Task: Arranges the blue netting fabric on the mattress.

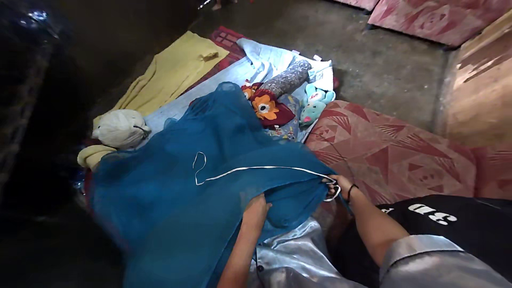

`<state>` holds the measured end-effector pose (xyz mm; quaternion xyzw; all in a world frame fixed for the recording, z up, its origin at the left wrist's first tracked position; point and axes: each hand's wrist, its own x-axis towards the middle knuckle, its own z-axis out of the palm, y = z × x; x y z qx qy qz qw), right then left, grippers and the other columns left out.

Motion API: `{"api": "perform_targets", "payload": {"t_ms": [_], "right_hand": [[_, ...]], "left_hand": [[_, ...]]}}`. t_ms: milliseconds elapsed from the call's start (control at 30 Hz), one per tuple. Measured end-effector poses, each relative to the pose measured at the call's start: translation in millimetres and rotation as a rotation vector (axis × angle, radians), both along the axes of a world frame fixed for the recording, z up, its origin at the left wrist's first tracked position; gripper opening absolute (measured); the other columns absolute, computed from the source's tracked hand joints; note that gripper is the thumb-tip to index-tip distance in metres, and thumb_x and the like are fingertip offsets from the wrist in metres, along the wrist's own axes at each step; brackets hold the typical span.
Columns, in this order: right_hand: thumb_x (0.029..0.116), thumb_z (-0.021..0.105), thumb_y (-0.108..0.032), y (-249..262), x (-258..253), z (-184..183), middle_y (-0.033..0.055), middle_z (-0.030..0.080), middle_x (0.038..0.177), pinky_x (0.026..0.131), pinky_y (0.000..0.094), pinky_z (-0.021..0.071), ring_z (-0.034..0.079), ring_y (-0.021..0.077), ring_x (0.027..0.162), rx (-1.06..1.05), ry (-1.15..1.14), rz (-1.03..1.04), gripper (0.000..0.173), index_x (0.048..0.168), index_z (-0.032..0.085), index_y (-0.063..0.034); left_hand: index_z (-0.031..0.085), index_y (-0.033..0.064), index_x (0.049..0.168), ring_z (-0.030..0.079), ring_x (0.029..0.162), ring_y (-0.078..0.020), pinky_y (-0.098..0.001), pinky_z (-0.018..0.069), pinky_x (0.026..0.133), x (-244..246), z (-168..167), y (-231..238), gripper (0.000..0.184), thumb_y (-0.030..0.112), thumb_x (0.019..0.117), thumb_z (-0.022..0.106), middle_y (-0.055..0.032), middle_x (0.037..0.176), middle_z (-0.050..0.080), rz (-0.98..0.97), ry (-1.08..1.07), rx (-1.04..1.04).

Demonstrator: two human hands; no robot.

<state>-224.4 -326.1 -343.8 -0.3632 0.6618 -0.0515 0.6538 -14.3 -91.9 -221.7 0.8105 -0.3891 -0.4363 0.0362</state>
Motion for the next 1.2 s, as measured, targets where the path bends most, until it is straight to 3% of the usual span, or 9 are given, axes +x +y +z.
{"api": "perform_targets", "payload": {"t_ms": [133,267,400,533,667,767,900,1133,1200], "right_hand": [[0.1078,0.040,-0.020,-1.4,-0.3,-0.6,-0.0053,0.038,0.048,0.040,0.0211,0.0370,0.036,0.0060,0.037,0.021,-0.007,-0.012,0.031,0.082,0.055,-0.0103],[0.1084,0.038,-0.019,-0.6,-1.5,0.1,-0.0054,0.038,0.048,0.040,0.0208,0.0374,0.036,0.0059,0.037,0.020,-0.013,-0.016,0.032,0.082,0.054,-0.0102],[0.1071,0.038,-0.017,-1.5,-2.6,-1.6,-0.0053,0.038,0.049,0.040,0.0211,0.0373,0.036,0.0060,0.038,0.039,-0.015,-0.010,0.030,0.081,0.052,-0.0112],[0.1071,0.040,-0.018,-1.7,-0.2,-0.2,-0.0051,0.039,0.049,0.039,0.0207,0.0365,0.036,0.0058,0.037,0.037,-0.013,-0.011,0.029,0.081,0.052,-0.0116],[0.1074,0.040,-0.017,-0.8,-2.3,0.1,-0.0051,0.039,0.050,0.040,0.0207,0.0375,0.037,0.0057,0.038,0.024,-0.017,-0.001,0.029,0.082,0.052,-0.0111],[0.1072,0.041,-0.018,-2.0,-1.9,-1.2,-0.0053,0.040,0.049,0.039,0.0203,0.0375,0.038,0.0054,0.037,0.024,-0.020,0.004,0.029,0.081,0.053,-0.0115],[0.1069,0.042,-0.017,-1.8,-1.6,-1.7,-0.0049,0.040,0.050,0.039,0.0203,0.0372,0.038,0.0056,0.037,0.027,-0.019,-0.010,0.028,0.082,0.054,-0.0106],[0.1078,0.040,-0.018,-5.2,-3.9,-7.8,-0.0047,0.040,0.051,0.040,0.0202,0.0367,0.037,0.0055,0.038,0.029,-0.027,0.011,0.030,0.082,0.053,-0.0106],[0.1080,0.040,-0.019,-5.6,-3.8,-8.9,-0.0045,0.040,0.050,0.039,0.0202,0.0366,0.037,0.0057,0.038,0.033,-0.034,-0.006,0.030,0.083,0.054,-0.0102]], "left_hand": [[0.050,0.0022,0.148,0.053,0.137,-0.0340,-0.0480,0.0399,0.115,-7.5,-10.3,0.8,0.040,0.011,0.1103,0.038,-0.0221,0.145,0.056,0.019,-0.001,-0.056],[0.067,-0.0030,0.128,0.062,0.122,-0.0392,-0.0484,0.0445,0.109,-3.1,7.0,24.7,0.030,0.006,0.1037,0.052,-0.0274,0.125,0.066,-0.156,0.256,-0.291],[0.064,0.0059,0.137,0.053,0.133,-0.0403,-0.0514,0.0404,0.112,-27.3,14.4,41.8,0.039,-0.001,0.1009,0.050,-0.0251,0.137,0.060,-0.369,0.265,-0.012],[0.065,0.0011,0.131,0.054,0.131,-0.0396,-0.0507,0.0409,0.111,-42.2,-12.8,43.5,0.034,0.001,0.1003,0.050,-0.0245,0.134,0.061,-0.283,0.106,0.002],[0.067,-0.0079,0.118,0.056,0.126,-0.0385,-0.0483,0.0420,0.109,-28.7,7.0,32.7,0.027,0.006,0.0978,0.055,-0.0262,0.126,0.061,-0.059,0.094,-0.140],[0.067,-0.0062,0.122,0.049,0.134,-0.0392,-0.0502,0.0374,0.113,-16.8,15.2,21.9,0.029,0.005,0.0974,0.055,-0.0262,0.137,0.055,-0.078,-0.025,-0.106],[0.061,-0.0041,0.134,0.035,0.146,-0.0417,-0.0571,0.0257,0.120,-26.2,-5.1,25.2,0.037,-0.001,0.0975,0.055,-0.0260,0.149,0.048,-0.311,-0.038,0.069],[0.052,-0.0027,0.143,0.038,0.145,-0.0421,-0.0513,0.0369,0.116,-56.1,-21.6,36.0,0.045,-0.007,0.0986,0.049,-0.0268,0.155,0.041,-0.226,0.064,0.123],[0.047,0.0031,0.147,0.053,0.133,-0.0402,-0.0505,0.0479,0.106,-42.1,-13.8,37.6,0.052,-0.007,0.0964,0.052,-0.0239,0.153,0.045,-0.083,0.105,0.042]]}}
